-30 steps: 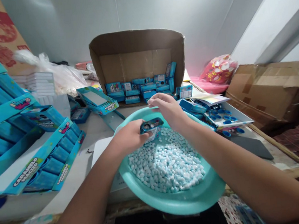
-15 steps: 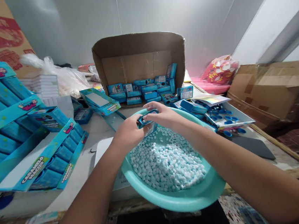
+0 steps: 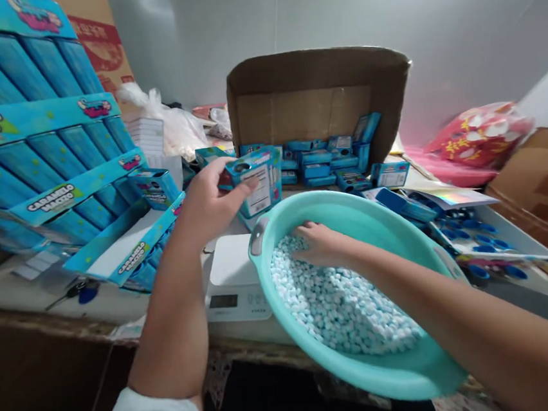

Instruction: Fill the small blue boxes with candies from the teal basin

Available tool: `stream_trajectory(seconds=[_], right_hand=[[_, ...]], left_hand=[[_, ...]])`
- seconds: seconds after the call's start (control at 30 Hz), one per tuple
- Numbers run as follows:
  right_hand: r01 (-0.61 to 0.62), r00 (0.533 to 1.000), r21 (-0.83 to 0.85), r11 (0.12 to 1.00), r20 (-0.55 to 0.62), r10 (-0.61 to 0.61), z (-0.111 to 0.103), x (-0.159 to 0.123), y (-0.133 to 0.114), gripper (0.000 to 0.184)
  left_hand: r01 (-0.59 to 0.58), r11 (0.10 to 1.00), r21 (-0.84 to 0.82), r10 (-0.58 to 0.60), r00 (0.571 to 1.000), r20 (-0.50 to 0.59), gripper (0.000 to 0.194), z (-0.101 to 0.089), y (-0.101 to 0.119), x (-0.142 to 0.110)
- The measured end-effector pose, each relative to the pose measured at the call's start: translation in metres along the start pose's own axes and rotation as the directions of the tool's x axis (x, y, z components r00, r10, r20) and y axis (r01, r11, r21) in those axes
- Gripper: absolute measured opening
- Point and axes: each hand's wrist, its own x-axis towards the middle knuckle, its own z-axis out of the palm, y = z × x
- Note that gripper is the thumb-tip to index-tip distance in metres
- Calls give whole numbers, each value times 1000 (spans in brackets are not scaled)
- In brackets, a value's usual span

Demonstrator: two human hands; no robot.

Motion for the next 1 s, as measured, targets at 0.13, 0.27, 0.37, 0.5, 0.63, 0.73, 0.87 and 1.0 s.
stream_trajectory(seconds=[0.13, 0.27, 0.37, 0.5, 0.63, 0.73, 0.87, 1.0], right_hand=[[126, 979, -122, 984, 178, -103, 2, -2, -16, 60], [175, 971, -71, 982, 177, -160, 0, -4, -18, 56], [70, 977, -30, 997, 205, -63, 0, -8, -21, 44], [-7, 976, 33, 999, 219, 0, 1, -10, -25, 25], [33, 981, 83, 996, 190, -48, 3, -6, -19, 24], [93, 979, 80, 992, 177, -106, 5, -3, -10, 23], [121, 976, 55, 991, 174, -129, 3, -6, -5, 16], [127, 975, 28, 992, 180, -130, -3, -9, -5, 15]], left_hand=[[130, 989, -74, -103, 949, 297, 46, -40, -37, -6], [251, 957, -146, -195, 929, 316, 50, -67, -62, -23], [291, 946, -145, -223, 906, 359, 48, -76, -68, -28], [318, 946, 55, -299, 800, 521, 42, -65, -66, -26], [299, 928, 221, -372, 745, 554, 54, -49, -64, -23], [272, 962, 3, -241, 847, 474, 66, -44, -63, -21], [193, 958, -213, -160, 974, 163, 62, -38, -60, -19], [165, 968, -188, -181, 981, -67, 62, -27, -63, -14]])
